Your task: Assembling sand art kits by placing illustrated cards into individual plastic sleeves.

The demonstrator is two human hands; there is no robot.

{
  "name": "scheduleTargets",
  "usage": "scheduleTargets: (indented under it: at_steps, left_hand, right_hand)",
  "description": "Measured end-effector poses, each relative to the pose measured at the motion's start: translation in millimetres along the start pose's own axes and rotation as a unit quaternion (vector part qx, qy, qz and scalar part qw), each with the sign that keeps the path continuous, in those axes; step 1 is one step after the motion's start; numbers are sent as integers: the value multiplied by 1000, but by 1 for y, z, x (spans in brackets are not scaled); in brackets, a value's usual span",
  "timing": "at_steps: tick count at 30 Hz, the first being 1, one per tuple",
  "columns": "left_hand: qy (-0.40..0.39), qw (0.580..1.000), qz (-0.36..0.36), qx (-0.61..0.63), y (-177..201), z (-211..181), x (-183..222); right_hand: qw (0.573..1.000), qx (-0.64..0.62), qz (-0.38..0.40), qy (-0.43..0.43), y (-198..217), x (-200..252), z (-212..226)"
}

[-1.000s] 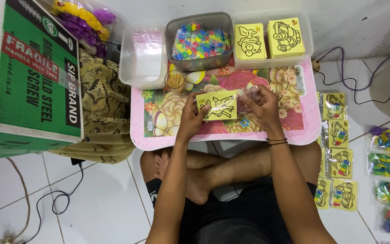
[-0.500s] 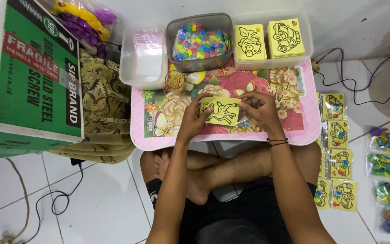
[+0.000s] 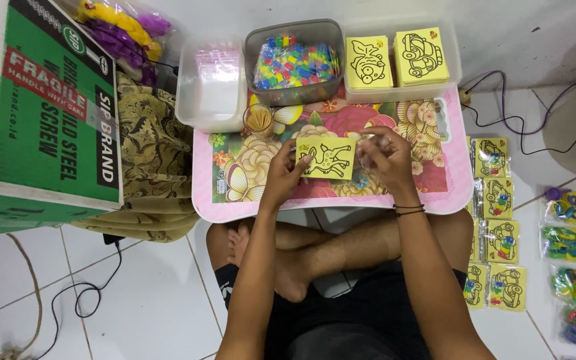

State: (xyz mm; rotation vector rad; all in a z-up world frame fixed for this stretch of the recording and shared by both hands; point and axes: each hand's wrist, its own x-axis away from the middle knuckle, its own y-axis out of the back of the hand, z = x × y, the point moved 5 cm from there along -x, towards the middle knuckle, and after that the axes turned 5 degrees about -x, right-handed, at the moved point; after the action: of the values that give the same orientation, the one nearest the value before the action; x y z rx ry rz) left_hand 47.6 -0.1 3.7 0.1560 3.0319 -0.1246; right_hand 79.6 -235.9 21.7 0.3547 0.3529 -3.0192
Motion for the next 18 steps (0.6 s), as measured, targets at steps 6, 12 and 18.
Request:
scheduleTargets:
  at_steps: [6, 12, 18]
  left_hand:
    - [-20, 999, -26, 12, 1, -5, -1]
    - [-32, 998, -49, -1, 0, -10, 1]
    - [-37, 998, -58, 2, 0, -8, 1]
  right_hand:
    - [995, -47, -91, 8, 5, -3, 2]
    - [993, -26, -98, 64, 16, -6, -1]
    - [994, -41, -87, 44, 9, -1, 1]
